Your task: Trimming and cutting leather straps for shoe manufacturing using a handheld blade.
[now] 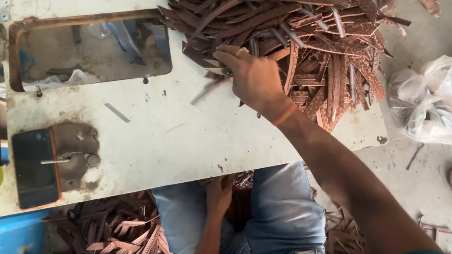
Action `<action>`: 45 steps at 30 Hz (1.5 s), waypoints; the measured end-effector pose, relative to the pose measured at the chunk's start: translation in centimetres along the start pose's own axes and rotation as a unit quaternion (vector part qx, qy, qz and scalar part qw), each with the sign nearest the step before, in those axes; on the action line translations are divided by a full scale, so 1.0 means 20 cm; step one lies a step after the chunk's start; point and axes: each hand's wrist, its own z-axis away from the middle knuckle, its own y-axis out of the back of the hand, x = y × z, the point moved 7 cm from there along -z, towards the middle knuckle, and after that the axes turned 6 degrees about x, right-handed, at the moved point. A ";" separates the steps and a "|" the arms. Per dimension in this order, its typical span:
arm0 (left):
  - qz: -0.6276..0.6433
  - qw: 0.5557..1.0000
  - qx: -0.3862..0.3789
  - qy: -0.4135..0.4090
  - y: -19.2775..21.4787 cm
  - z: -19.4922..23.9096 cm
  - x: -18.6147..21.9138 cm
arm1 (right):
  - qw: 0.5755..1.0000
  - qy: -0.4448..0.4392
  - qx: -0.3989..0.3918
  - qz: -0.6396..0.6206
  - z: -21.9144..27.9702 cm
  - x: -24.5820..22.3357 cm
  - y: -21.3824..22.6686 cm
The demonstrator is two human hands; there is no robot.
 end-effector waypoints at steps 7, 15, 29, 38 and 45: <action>0.027 0.999 0.018 -0.016 0.03 -0.02 0.07 | 0.996 0.006 -0.077 0.045 0.11 0.00 -0.02; 0.194 0.980 0.033 -0.016 0.38 0.27 0.70 | 0.870 -0.261 0.034 -0.418 0.47 -0.37 0.37; -0.025 0.956 0.149 -0.252 1.13 0.49 1.64 | 0.829 -0.247 -0.266 -0.426 0.48 -0.33 0.18; 0.368 0.918 0.137 0.048 0.85 0.03 0.99 | 0.950 -0.240 -0.044 -0.193 0.57 -0.30 0.28; 0.199 0.960 0.137 0.144 0.74 0.02 0.85 | 0.962 -0.208 -0.098 -0.144 0.85 -0.17 -0.07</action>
